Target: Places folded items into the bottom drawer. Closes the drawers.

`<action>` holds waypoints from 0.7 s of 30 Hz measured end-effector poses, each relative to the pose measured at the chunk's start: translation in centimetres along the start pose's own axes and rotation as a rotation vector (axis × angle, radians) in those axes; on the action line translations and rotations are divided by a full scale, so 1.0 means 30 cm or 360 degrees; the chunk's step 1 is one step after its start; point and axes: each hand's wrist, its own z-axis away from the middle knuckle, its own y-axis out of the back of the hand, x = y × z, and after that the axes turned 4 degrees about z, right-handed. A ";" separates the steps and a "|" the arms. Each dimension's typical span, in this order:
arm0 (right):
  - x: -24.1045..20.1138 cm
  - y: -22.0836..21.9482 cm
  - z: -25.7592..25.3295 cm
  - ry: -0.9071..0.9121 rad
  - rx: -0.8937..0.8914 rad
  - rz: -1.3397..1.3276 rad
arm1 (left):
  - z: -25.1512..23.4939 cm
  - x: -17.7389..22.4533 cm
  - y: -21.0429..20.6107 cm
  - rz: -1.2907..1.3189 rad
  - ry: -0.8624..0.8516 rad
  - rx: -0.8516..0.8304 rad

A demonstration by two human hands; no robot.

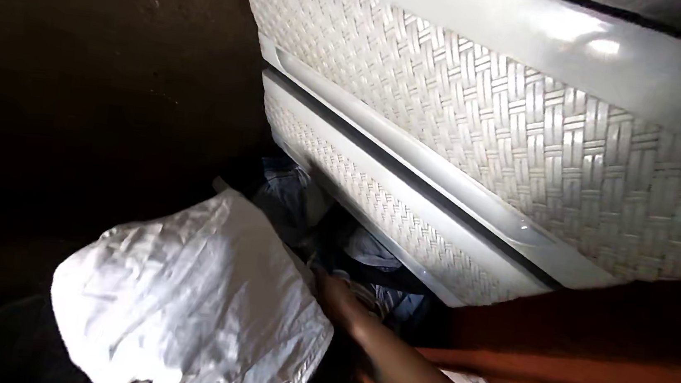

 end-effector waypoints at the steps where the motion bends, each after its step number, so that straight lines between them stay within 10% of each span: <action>1: -0.002 0.015 0.023 0.0076 0.0048 -0.0211 | -0.041 0.003 -0.041 0.0085 -0.0014 0.0027; 7: -0.052 0.114 0.123 0.0470 0.0090 -0.2099 | -0.312 -0.058 -0.220 0.0219 -0.0539 0.0037; 12: -0.072 0.183 0.199 0.0548 0.0457 -0.1852 | -0.437 -0.042 -0.387 0.0783 -0.0552 0.0184; 17: 0.013 0.136 0.177 0.0615 0.0215 -0.1705 | -0.365 -0.014 -0.354 -0.0153 -0.0128 0.1312; 19: 0.074 0.102 0.138 0.0590 0.0224 -0.1601 | -0.285 0.015 -0.328 0.0006 -0.0071 0.1044; 21: 0.107 0.062 0.112 0.0767 0.0252 -0.1514 | -0.197 -0.036 -0.155 0.0482 -0.0030 0.0037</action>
